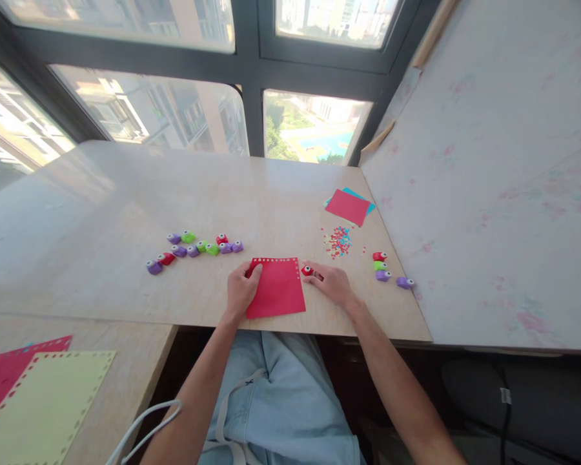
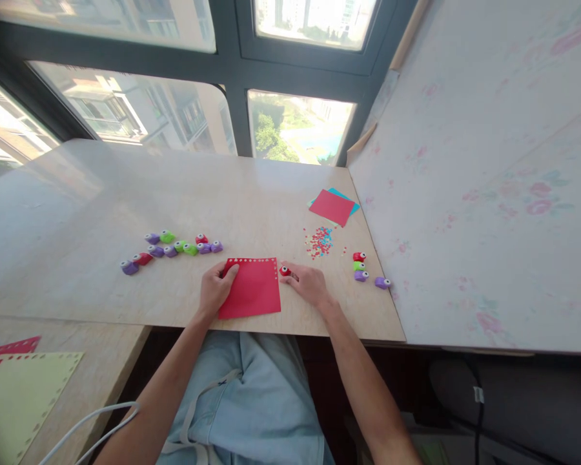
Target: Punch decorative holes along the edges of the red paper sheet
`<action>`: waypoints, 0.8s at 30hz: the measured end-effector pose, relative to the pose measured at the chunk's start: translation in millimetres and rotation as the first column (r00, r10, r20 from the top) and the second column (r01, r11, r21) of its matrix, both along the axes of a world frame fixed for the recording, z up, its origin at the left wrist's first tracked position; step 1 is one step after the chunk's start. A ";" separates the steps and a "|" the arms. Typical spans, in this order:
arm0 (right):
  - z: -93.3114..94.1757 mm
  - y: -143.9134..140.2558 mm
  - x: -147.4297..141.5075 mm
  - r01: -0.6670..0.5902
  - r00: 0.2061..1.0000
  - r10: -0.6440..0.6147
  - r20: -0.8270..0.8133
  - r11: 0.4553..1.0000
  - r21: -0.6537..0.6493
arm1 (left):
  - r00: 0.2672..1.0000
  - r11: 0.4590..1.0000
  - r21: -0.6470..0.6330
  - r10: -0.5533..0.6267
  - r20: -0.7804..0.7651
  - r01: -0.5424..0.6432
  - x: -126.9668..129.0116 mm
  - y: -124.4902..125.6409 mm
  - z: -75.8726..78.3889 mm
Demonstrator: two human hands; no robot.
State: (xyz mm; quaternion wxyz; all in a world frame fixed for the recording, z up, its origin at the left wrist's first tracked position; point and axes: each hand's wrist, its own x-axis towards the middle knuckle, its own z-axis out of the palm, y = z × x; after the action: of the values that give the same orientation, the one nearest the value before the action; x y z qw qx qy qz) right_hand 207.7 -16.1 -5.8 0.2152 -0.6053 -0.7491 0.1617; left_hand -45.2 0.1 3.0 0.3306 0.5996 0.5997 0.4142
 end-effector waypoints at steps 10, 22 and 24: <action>-7.7 -6.2 8.4 -0.090 0.984 0.094 -0.152 0.995 0.029 | 1.000 1.000 0.002 0.027 -0.004 -0.027 1.0 1.2 -2.3; -12.0 -4.4 2.0 -0.039 0.997 0.048 -0.059 0.989 0.142 | 0.998 1.000 -0.016 -0.003 0.056 0.004 1.2 -0.3 -1.2; -11.5 -3.0 -0.9 -0.041 0.997 0.050 -0.056 0.987 0.153 | 0.999 1.000 -0.010 0.007 0.033 -0.007 1.9 -0.1 -1.1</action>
State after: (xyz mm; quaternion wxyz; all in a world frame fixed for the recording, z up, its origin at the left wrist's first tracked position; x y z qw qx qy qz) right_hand 206.8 -19.1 -17.2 0.2792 -0.5648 -0.7661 0.1271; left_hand -43.4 0.0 1.8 0.3420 0.5889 0.5983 0.4222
